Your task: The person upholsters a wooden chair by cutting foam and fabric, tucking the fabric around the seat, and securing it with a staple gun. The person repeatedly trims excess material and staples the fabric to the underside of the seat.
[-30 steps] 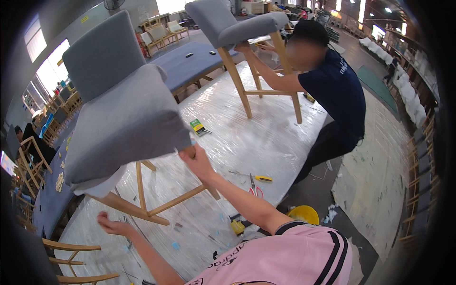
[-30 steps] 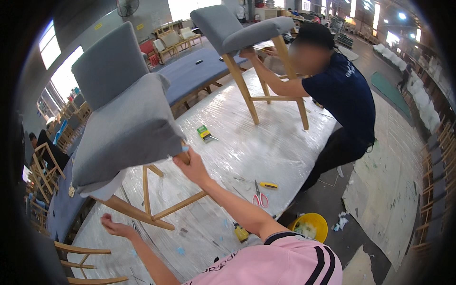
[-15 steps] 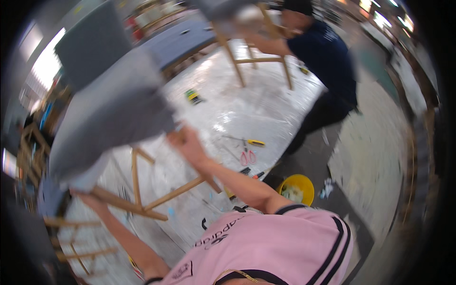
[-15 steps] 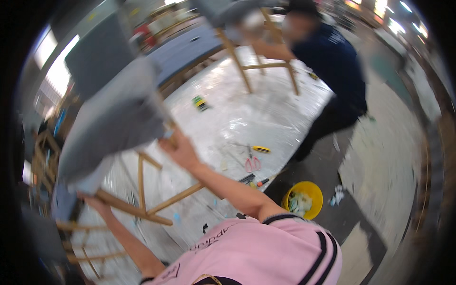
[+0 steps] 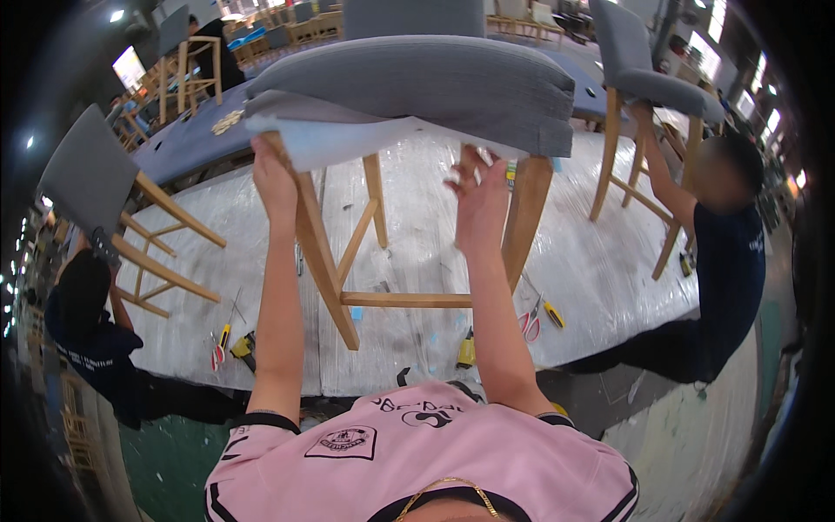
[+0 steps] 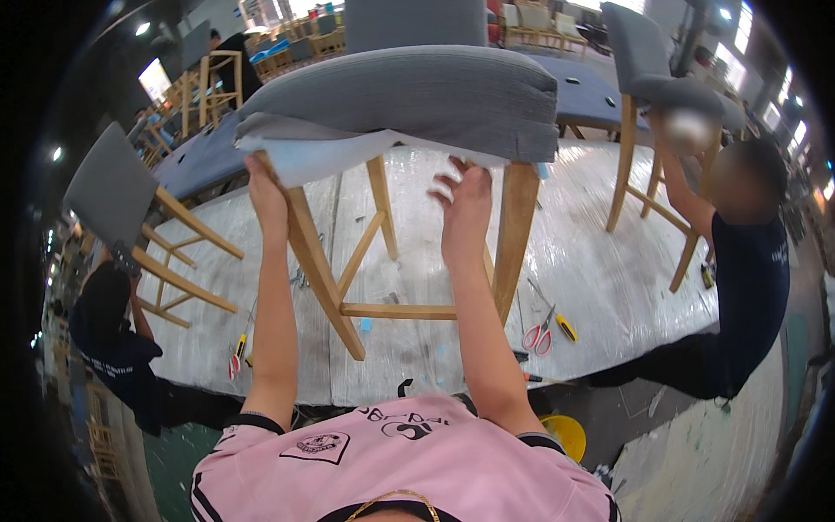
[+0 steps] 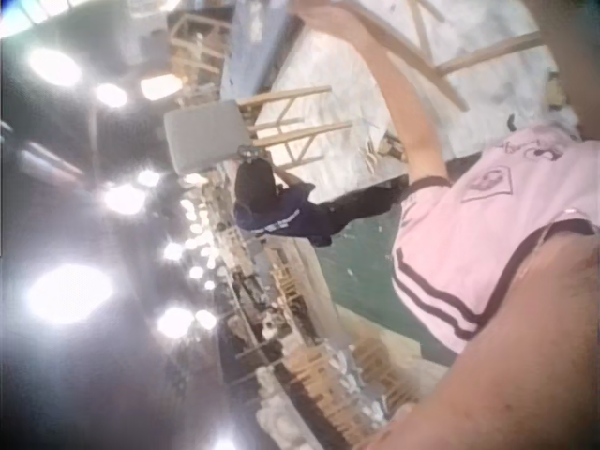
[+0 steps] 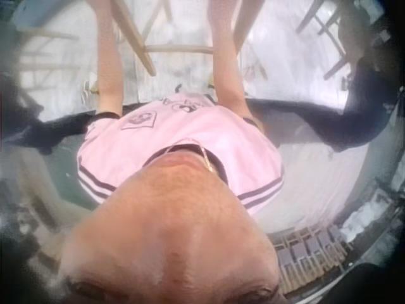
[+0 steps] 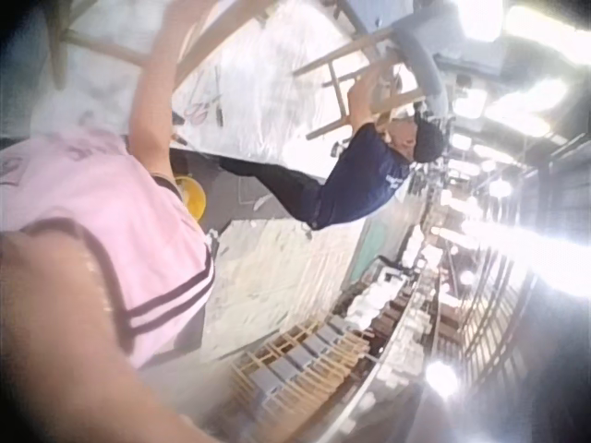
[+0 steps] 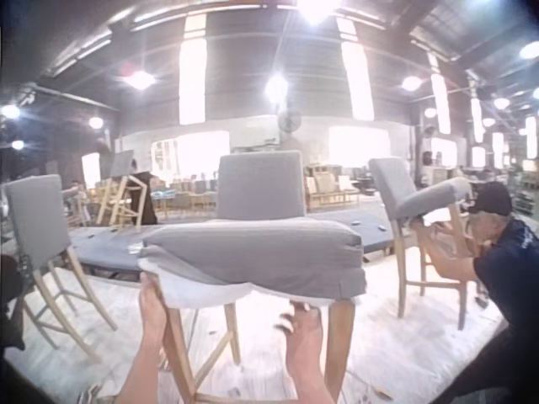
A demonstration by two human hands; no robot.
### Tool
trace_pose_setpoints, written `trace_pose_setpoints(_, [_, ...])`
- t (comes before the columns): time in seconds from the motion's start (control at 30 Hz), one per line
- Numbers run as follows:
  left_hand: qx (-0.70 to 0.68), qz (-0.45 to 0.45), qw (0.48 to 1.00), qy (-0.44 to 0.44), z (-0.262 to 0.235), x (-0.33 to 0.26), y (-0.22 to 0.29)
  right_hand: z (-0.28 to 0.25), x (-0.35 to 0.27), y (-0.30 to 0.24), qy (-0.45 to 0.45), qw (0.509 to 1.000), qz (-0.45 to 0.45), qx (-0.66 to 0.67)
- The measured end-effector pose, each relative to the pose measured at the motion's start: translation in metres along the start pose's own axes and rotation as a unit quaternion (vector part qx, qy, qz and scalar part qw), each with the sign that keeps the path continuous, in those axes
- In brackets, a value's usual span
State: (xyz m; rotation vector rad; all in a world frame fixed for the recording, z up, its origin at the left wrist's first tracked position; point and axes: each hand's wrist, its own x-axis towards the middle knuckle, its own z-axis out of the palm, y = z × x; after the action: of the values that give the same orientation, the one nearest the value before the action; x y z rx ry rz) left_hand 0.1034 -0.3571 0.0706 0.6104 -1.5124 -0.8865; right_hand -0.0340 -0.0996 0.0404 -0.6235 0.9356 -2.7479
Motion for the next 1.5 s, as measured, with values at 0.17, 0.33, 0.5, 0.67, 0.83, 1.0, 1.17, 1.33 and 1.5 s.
trace_pose_setpoints(0.17, [-0.149,0.209,0.934,0.247,0.018,0.037,0.054,0.030,0.061,-0.012,0.029,0.992,-0.077,0.097])
trace_pose_setpoints(0.33, [-0.029,0.507,0.852,-0.125,0.117,0.039,0.177,0.048,0.081,0.006,0.091,0.979,-0.102,0.150])
trace_pose_setpoints(0.5, [0.113,0.707,0.645,-0.267,0.221,0.036,0.234,0.039,0.098,0.017,0.068,0.974,-0.120,0.180])
trace_pose_setpoints(0.67, [0.271,0.541,0.664,-0.440,0.259,0.047,0.207,0.039,0.106,0.029,0.089,0.964,-0.136,0.213])
trace_pose_setpoints(0.83, [0.251,0.605,0.660,-0.369,0.245,0.024,0.199,0.037,0.112,0.029,0.095,0.959,-0.153,0.219])
trace_pose_setpoints(1.0, [0.201,0.748,0.617,-0.138,0.246,0.015,0.165,0.022,0.121,0.044,0.020,0.976,-0.103,0.190])
trace_pose_setpoints(1.17, [0.239,0.607,0.685,-0.326,0.261,0.040,0.185,0.032,0.120,0.025,0.054,0.970,-0.108,0.212])
trace_pose_setpoints(1.33, [0.308,0.522,0.643,-0.469,0.227,0.028,0.238,0.031,0.117,0.034,0.004,0.967,-0.057,0.246])
trace_pose_setpoints(1.5, [0.272,0.590,0.623,-0.436,0.218,0.009,0.228,-0.006,0.136,0.056,-0.139,0.960,-0.049,0.238])
